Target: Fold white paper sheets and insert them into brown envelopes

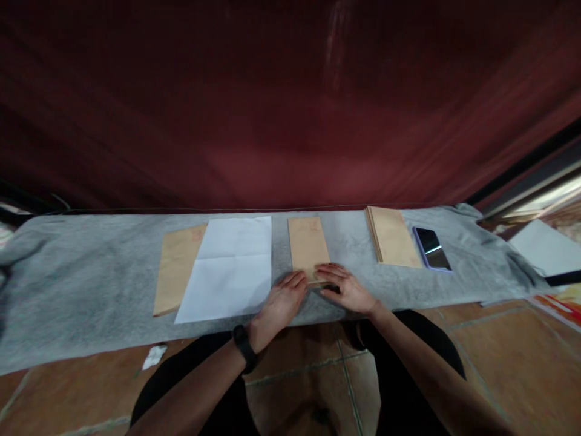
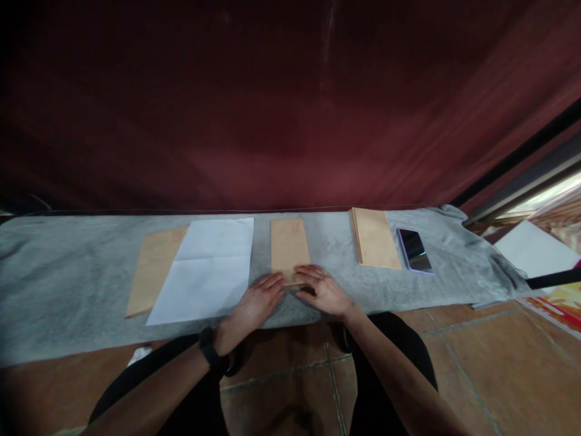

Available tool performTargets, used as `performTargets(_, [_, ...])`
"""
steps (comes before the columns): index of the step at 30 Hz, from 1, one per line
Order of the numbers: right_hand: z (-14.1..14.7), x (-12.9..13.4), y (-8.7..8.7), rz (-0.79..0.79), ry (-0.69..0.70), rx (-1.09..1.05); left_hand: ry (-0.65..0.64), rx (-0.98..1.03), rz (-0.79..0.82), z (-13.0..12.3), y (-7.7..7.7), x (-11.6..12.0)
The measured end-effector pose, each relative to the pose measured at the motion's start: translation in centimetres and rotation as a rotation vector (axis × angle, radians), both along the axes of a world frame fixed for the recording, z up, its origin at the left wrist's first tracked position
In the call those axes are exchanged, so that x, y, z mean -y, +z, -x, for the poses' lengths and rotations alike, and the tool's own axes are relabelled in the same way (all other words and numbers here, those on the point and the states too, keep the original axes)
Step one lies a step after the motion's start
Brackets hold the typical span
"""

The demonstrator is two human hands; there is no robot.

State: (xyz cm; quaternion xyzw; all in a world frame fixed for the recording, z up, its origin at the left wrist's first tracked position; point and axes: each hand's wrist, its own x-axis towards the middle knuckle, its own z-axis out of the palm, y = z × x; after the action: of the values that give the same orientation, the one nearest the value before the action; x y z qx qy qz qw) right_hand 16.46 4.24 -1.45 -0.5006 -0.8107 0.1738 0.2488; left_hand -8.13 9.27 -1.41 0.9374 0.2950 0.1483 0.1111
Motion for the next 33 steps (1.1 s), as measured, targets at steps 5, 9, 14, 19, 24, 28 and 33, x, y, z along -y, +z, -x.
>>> performTargets(5, [0.4,-0.4,-0.5,-0.039,-0.039,-0.01,0.05,0.031,0.042,-0.6,0.5,-0.5])
performTargets(9, [0.5,-0.9,-0.9,-0.04,-0.08,-0.061,0.088,0.019,0.047,-1.3,1.0,-0.7])
performTargets(14, [1.0,-0.4,-0.9,-0.08,-0.141,0.009,0.131,0.0,0.039,-1.8,1.1,-0.8])
performTargets(19, [3.1,1.7,-0.8,-0.133,-0.092,0.118,0.116,-0.031,0.014,-1.8,1.2,-0.5])
performTargets(24, [4.1,2.9,-0.8,-0.089,-0.084,0.226,0.073,-0.074,-0.044,-1.4,1.1,-0.2])
performTargets(28, [3.3,3.2,-1.1,-0.093,-0.126,0.242,0.042,-0.1,-0.082,-1.2,0.8,0.3])
performTargets(33, [2.4,4.1,-1.4,-0.098,-0.207,0.273,0.104,-0.077,-0.133,-1.5,0.0,1.9])
